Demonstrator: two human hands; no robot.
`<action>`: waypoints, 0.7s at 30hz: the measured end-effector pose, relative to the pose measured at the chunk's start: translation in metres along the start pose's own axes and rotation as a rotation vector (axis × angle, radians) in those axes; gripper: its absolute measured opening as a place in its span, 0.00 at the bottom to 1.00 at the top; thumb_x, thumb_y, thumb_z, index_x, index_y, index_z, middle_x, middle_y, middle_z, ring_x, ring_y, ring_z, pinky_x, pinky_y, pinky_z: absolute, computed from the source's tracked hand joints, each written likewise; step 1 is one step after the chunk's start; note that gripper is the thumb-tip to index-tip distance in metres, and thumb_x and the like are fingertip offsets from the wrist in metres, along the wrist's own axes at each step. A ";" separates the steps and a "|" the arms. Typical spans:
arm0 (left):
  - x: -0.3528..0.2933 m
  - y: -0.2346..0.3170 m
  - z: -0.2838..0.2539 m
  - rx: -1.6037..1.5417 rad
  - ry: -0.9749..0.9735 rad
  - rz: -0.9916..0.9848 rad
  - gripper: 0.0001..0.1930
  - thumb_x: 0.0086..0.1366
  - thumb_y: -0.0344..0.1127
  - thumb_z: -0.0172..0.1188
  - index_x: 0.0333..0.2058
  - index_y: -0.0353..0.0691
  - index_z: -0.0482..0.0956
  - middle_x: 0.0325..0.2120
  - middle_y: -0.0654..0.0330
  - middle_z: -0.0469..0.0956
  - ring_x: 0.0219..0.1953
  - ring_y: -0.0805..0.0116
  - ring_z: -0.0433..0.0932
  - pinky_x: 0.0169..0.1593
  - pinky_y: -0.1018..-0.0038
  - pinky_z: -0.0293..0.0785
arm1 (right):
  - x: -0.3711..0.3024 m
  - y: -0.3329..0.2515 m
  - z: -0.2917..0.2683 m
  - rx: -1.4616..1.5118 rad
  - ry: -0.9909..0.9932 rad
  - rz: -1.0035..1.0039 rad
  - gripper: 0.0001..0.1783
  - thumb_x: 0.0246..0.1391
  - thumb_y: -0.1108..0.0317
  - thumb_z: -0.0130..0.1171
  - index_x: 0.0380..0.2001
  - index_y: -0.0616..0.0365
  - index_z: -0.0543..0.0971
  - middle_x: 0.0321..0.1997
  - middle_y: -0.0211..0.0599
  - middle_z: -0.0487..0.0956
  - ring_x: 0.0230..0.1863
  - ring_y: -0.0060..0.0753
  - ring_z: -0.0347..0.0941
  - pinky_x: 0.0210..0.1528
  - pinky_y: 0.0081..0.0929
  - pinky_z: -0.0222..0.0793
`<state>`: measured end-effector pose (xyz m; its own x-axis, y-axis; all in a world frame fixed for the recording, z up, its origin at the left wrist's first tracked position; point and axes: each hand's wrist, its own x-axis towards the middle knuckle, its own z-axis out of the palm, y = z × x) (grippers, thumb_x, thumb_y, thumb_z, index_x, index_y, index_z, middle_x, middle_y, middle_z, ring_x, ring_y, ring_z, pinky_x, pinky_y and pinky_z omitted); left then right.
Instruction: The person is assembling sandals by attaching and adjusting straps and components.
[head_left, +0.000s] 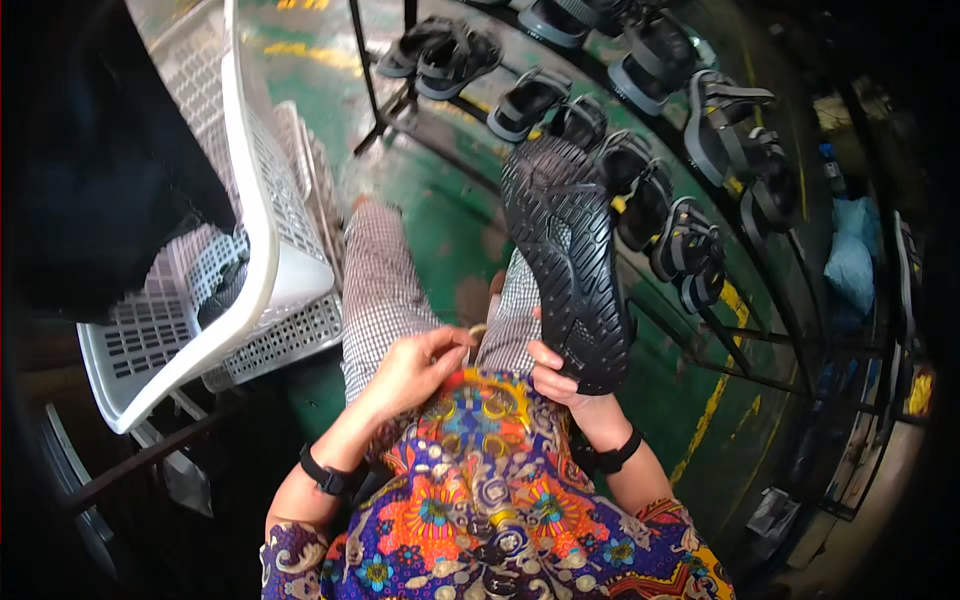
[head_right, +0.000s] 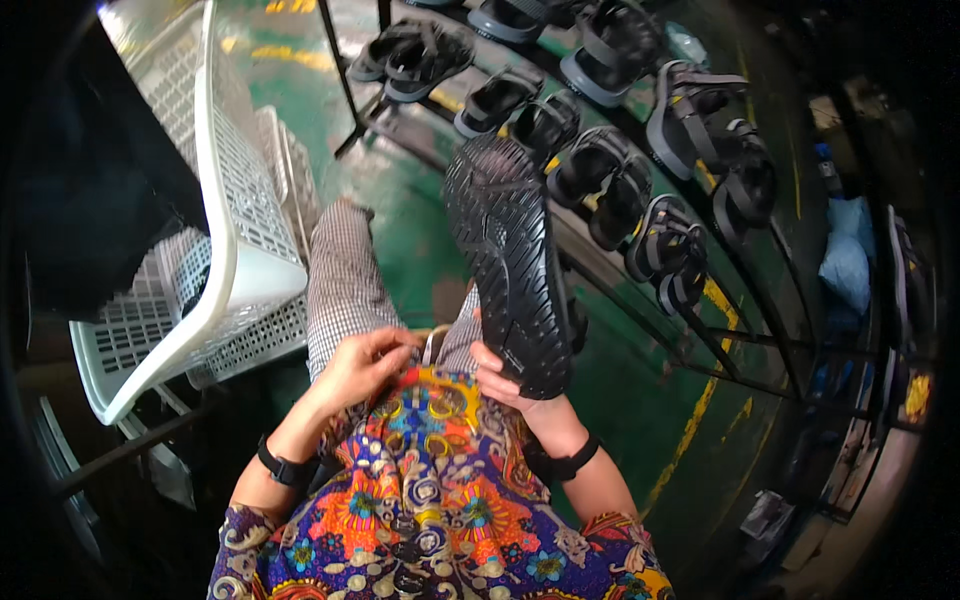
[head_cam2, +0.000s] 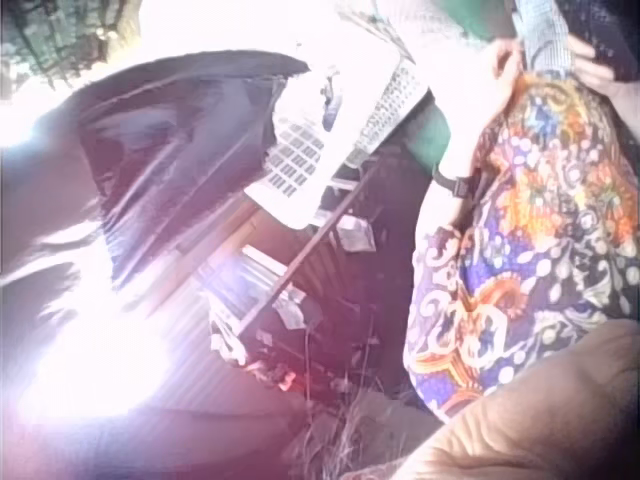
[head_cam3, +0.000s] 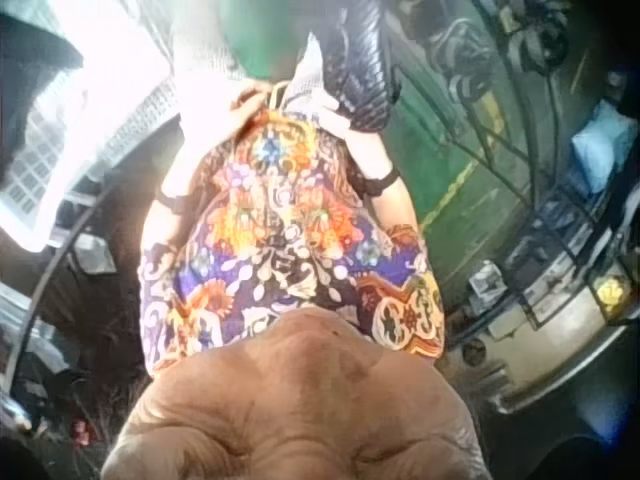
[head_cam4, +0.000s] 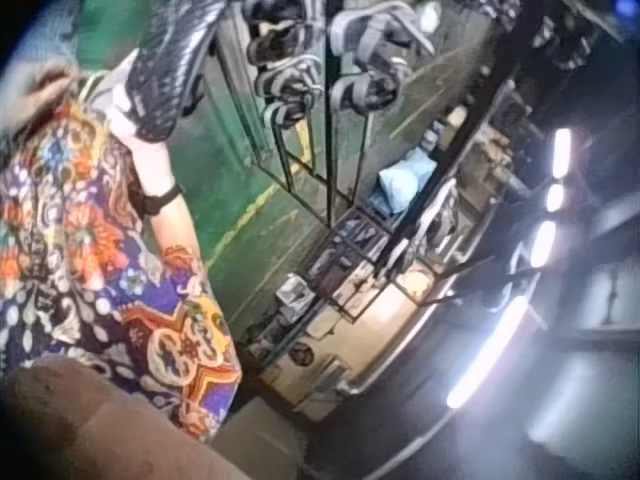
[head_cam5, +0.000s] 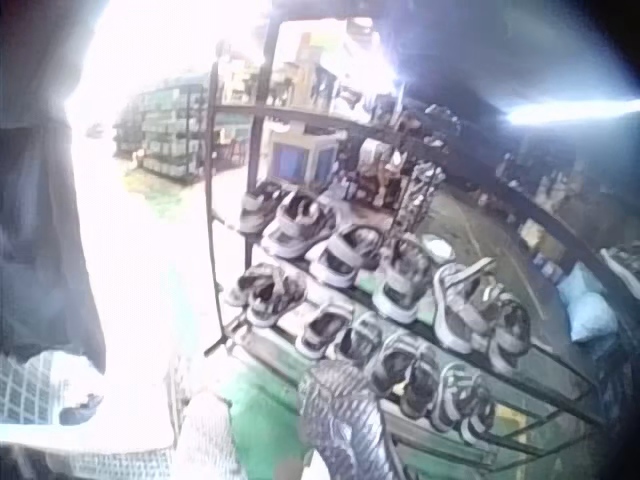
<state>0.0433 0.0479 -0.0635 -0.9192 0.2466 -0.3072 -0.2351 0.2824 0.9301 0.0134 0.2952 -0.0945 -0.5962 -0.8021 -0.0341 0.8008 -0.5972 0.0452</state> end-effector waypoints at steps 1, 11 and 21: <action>0.002 0.013 0.001 0.109 -0.014 0.042 0.11 0.62 0.34 0.55 0.41 0.37 0.77 0.28 0.54 0.79 0.31 0.72 0.78 0.37 0.74 0.73 | -0.016 0.000 -0.008 -0.093 -0.054 -0.017 0.28 0.61 0.55 0.44 0.62 0.49 0.60 0.36 0.40 0.71 0.16 0.26 0.68 0.16 0.19 0.61; 0.002 0.050 0.006 -0.020 -0.194 -0.024 0.12 0.66 0.35 0.52 0.44 0.37 0.75 0.26 0.59 0.76 0.27 0.73 0.73 0.32 0.77 0.71 | -0.020 -0.157 0.167 -1.040 -0.191 -0.902 0.29 0.57 0.54 0.52 0.61 0.48 0.62 0.44 0.38 0.73 0.30 0.30 0.72 0.28 0.28 0.68; 0.050 0.034 0.025 -0.077 -0.390 0.162 0.12 0.66 0.33 0.52 0.46 0.36 0.74 0.30 0.63 0.77 0.31 0.76 0.72 0.36 0.79 0.71 | -0.173 -0.196 0.437 -1.244 0.099 -1.794 0.30 0.55 0.56 0.55 0.60 0.47 0.63 0.49 0.35 0.73 0.41 0.34 0.73 0.39 0.36 0.70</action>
<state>-0.0023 0.0928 -0.0524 -0.7610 0.6186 -0.1954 -0.1338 0.1452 0.9803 -0.0651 0.5508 0.3389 -0.5702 0.4773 0.6686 -0.8051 -0.1629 -0.5703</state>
